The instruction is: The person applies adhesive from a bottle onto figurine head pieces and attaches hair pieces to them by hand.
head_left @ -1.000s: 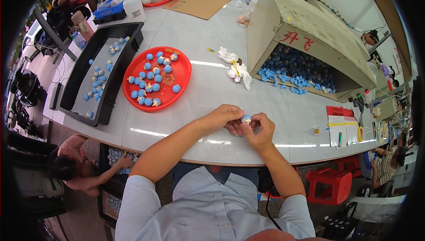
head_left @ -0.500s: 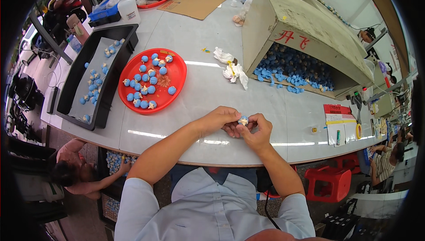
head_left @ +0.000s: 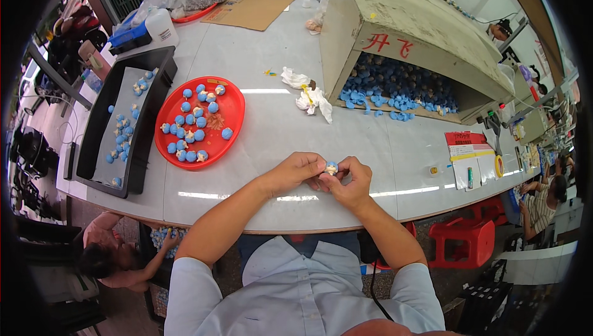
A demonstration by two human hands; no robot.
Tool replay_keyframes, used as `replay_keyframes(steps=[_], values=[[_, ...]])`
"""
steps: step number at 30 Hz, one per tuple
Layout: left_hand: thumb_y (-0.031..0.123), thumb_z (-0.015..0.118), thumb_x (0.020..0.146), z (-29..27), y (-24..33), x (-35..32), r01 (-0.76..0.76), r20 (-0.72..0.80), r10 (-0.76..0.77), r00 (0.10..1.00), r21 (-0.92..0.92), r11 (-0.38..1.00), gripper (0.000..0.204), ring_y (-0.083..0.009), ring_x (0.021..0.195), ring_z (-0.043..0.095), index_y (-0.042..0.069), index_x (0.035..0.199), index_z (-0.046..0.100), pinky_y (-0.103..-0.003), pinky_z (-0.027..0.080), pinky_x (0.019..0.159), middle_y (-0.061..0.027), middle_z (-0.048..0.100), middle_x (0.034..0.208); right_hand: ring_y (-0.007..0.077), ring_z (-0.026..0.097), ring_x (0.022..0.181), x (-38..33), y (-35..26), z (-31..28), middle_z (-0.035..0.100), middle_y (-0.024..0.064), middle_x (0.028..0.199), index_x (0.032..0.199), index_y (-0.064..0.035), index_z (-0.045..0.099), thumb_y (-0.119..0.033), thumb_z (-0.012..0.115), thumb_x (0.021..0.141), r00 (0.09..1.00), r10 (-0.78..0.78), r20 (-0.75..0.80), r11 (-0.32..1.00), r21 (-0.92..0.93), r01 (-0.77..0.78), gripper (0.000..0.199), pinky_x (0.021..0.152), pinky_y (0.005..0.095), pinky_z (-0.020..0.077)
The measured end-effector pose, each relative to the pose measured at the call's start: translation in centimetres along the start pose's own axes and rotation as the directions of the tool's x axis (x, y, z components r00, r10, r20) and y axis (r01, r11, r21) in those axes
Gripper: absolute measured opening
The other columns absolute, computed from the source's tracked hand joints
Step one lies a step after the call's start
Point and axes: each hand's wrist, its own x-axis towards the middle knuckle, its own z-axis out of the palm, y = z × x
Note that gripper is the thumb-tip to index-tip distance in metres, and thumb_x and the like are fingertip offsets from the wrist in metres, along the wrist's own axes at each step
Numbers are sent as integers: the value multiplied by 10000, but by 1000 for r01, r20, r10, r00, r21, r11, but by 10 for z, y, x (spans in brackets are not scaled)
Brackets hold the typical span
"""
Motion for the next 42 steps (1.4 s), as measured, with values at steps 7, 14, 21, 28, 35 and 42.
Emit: replay_keyframes(steps=[7, 14, 21, 28, 35, 42], values=[[435, 550, 965, 0, -2, 1, -18, -11, 18, 1000, 4, 1000, 444, -134, 874, 622, 6, 1068, 607, -281, 531, 779, -69, 641, 978, 111, 566, 495, -1, 0, -1, 570, 44, 590, 719, -46, 528, -194, 871, 695, 1000, 8, 7, 1000, 12, -8, 375, 460, 233, 453], [403, 554, 968, 1, 6, 0, 13, -21, -14, 1000, -51, 999, 431, -147, 906, 630, 5, 1132, 581, -290, 532, 787, -81, 636, 1041, 108, 608, 553, 4, -6, -4, 629, 55, 656, 819, -18, 570, -146, 819, 752, 999, 40, -3, 996, 78, -39, 288, 523, 244, 482], [364, 568, 963, 2, 7, -2, 2, -58, -7, 998, -96, 995, 395, -154, 932, 635, 12, 1141, 580, -297, 532, 796, -88, 639, 1051, 134, 621, 569, 6, -7, -1, 636, 64, 699, 859, -19, 593, -117, 842, 706, 997, -72, 6, 997, 12, 71, 308, 520, 251, 487], [335, 588, 955, 1, 6, -1, 0, -70, -7, 998, -110, 994, 367, -146, 926, 631, 13, 1132, 584, -291, 536, 783, -87, 641, 1049, 142, 612, 560, 6, -4, 2, 627, 61, 696, 865, -31, 597, -116, 851, 675, 995, -97, -13, 994, -48, 97, 329, 516, 254, 484], [139, 651, 910, 24, 5, 1, -187, -226, 160, 961, -103, 977, 356, -176, 1015, 635, -21, 1193, 506, -315, 538, 871, -114, 619, 1091, 158, 624, 573, 6, 0, 4, 635, 63, 692, 877, -39, 607, -92, 802, 699, 997, 23, -74, 997, -69, -28, 269, 531, 256, 491], [26, 632, 892, 27, -12, 7, -298, -365, 285, 886, 23, 954, 353, -216, 1016, 650, -50, 1198, 474, -314, 538, 886, -156, 606, 1107, 145, 623, 569, 8, -3, 7, 642, 58, 697, 892, -40, 615, -92, 797, 685, 997, 47, -54, 988, -143, -55, 281, 534, 250, 498]])
